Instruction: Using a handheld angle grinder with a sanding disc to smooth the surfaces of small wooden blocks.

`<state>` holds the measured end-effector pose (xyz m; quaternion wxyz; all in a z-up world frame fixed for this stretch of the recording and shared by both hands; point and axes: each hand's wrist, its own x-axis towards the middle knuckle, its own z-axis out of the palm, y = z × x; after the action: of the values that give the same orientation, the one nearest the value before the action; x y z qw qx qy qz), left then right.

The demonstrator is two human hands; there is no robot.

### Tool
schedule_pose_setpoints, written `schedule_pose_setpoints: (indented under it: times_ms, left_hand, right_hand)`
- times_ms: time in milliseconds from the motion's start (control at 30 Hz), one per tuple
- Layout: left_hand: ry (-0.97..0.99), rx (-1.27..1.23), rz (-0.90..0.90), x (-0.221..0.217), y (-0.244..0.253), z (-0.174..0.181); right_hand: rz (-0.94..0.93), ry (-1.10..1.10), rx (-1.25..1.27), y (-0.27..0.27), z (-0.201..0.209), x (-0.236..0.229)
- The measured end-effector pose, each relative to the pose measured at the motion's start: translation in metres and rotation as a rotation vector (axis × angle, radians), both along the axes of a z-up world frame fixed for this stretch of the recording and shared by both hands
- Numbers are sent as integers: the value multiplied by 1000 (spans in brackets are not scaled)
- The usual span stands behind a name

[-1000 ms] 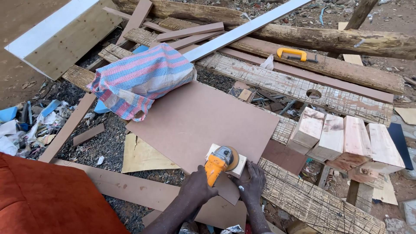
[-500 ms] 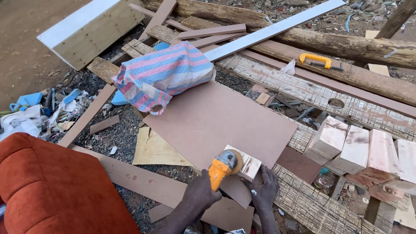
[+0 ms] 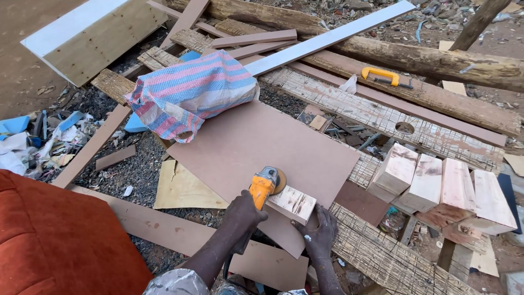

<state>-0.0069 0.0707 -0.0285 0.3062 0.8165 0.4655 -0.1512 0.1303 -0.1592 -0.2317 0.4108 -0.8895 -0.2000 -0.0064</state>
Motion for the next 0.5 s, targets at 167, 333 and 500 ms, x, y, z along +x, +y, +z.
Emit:
schedule_pose_setpoints:
  times_ms: [167, 333, 500]
  left_hand:
    - [37, 9, -44, 11, -4, -1]
    - [78, -21, -103, 13, -25, 13]
    - [32, -6, -203, 20, -44, 16]
  right_hand:
    - [-1, 6, -9, 1, -7, 2]
    - [6, -22, 51, -1, -8, 0]
    - [-6, -1, -25, -1, -11, 6]
